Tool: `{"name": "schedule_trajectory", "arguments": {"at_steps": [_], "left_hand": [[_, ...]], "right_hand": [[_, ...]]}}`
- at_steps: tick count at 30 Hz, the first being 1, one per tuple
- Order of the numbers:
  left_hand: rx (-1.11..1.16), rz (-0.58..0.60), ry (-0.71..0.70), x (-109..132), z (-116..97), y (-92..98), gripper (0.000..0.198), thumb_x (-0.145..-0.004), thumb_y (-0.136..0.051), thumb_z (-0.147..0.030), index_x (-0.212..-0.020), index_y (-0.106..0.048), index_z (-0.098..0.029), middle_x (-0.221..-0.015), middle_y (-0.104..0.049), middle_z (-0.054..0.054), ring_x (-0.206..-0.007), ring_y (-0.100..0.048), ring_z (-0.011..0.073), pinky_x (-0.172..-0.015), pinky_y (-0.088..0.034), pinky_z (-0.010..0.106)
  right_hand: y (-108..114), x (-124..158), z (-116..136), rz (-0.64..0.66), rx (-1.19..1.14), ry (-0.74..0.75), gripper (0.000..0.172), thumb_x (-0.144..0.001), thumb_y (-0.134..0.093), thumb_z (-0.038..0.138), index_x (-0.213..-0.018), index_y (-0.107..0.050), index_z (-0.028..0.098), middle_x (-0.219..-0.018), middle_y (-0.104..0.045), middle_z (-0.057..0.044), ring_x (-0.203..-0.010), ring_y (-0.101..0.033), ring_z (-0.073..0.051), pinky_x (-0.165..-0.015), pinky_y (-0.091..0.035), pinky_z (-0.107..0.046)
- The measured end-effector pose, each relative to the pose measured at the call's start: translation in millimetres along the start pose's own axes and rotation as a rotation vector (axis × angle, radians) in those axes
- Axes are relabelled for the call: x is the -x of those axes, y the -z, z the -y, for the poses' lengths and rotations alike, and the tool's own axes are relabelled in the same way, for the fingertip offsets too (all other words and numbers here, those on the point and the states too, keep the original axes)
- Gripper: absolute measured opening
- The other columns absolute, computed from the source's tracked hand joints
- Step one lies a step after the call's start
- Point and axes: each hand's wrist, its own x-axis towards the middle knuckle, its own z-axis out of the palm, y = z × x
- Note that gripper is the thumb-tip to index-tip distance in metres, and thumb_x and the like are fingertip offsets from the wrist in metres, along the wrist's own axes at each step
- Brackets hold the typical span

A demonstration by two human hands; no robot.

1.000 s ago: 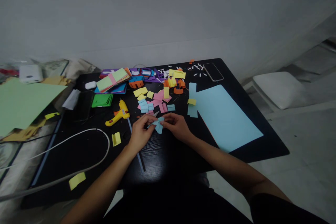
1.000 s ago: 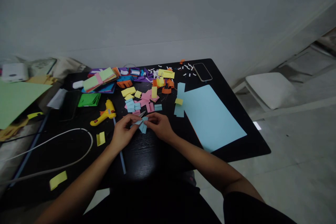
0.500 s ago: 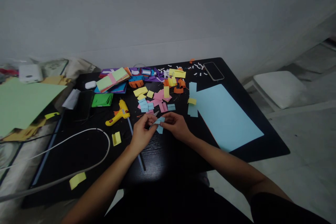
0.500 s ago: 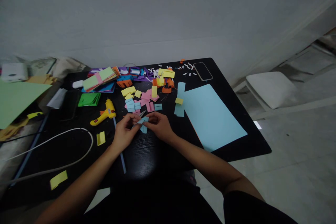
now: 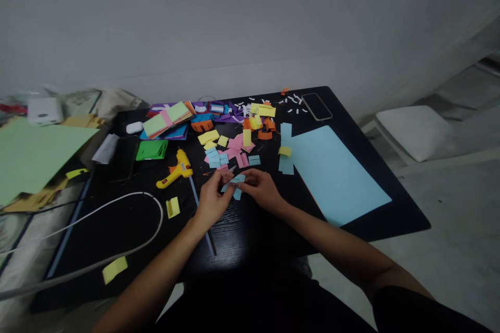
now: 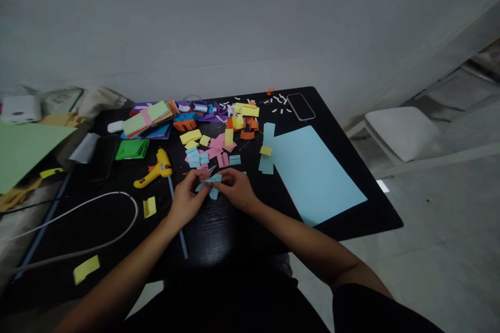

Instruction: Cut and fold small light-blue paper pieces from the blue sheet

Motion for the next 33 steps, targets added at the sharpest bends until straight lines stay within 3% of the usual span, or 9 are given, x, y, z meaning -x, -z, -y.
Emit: {"name": "schedule_trajectory", "arguments": {"at_steps": [8, 13, 19, 25, 29, 33], "left_hand": [[0.005, 0.046, -0.010, 0.4, 1.0, 1.4, 0.017, -0.089, -0.063, -0.025, -0.105, -0.060, -0.022, -0.097, -0.071, 0.003, -0.091, -0.070, 0.0198, -0.078, -0.056, 0.031], [-0.020, 0.092, -0.040, -1.0, -2.3, 6.0, 0.023, -0.089, -0.064, -0.025, -0.111, -0.059, -0.023, -0.098, -0.071, 0.003, -0.089, -0.071, 0.0189, -0.079, -0.056, 0.031], [-0.062, 0.101, 0.015, 0.8, -4.8, 3.9, 0.024, -0.090, -0.063, -0.026, -0.114, -0.060, -0.022, -0.075, -0.063, -0.003, -0.061, -0.061, 0.0138, -0.055, -0.046, 0.023], [0.032, 0.052, 0.014, 1.3, -3.2, 2.0, 0.017, -0.091, -0.062, -0.027, -0.108, -0.059, -0.022, -0.082, -0.065, -0.001, -0.070, -0.064, 0.0139, -0.066, -0.052, 0.025], [0.020, 0.063, 0.009, 1.4, -3.4, 1.7, 0.016, -0.092, -0.063, -0.028, -0.107, -0.062, -0.022, -0.075, -0.061, -0.003, -0.066, -0.061, 0.0130, -0.061, -0.049, 0.023], [0.007, 0.049, 0.009, 1.3, -4.6, 2.7, 0.014, -0.094, -0.061, -0.030, -0.105, -0.064, -0.023, -0.071, -0.059, -0.004, -0.062, -0.058, 0.0122, -0.058, -0.046, 0.022]], "right_hand": [[-1.6, 4.2, 0.1, -0.022, 0.222, 0.096, 0.019, -0.077, -0.076, 0.033, -0.089, -0.070, 0.020, -0.082, -0.075, -0.002, -0.075, -0.071, -0.018, -0.072, -0.056, -0.030], [-0.9, 3.1, 2.0, -0.024, 0.231, 0.113, 0.023, -0.077, -0.074, 0.030, -0.099, -0.072, 0.021, -0.080, -0.072, 0.000, -0.066, -0.064, -0.014, -0.064, -0.053, -0.027], [2.1, -3.8, 2.5, 0.016, 0.018, 0.032, 0.024, -0.073, -0.075, 0.030, -0.097, -0.073, 0.023, -0.091, -0.074, -0.001, -0.071, -0.067, -0.015, -0.069, -0.059, -0.030], [0.7, -1.4, 2.4, -0.061, 0.092, 0.068, 0.019, -0.076, -0.072, 0.032, -0.091, -0.071, 0.021, -0.091, -0.074, -0.003, -0.081, -0.070, -0.019, -0.076, -0.061, -0.034], [0.6, 2.0, 4.9, -0.084, 0.160, 0.147, 0.018, -0.078, -0.070, 0.028, -0.095, -0.071, 0.022, -0.097, -0.075, -0.004, -0.095, -0.071, -0.021, -0.087, -0.057, -0.034], [0.7, 2.8, 6.4, -0.072, 0.152, 0.144, 0.014, -0.081, -0.070, 0.031, -0.093, -0.071, 0.022, -0.093, -0.074, -0.003, -0.088, -0.070, -0.021, -0.082, -0.057, -0.033]]}}
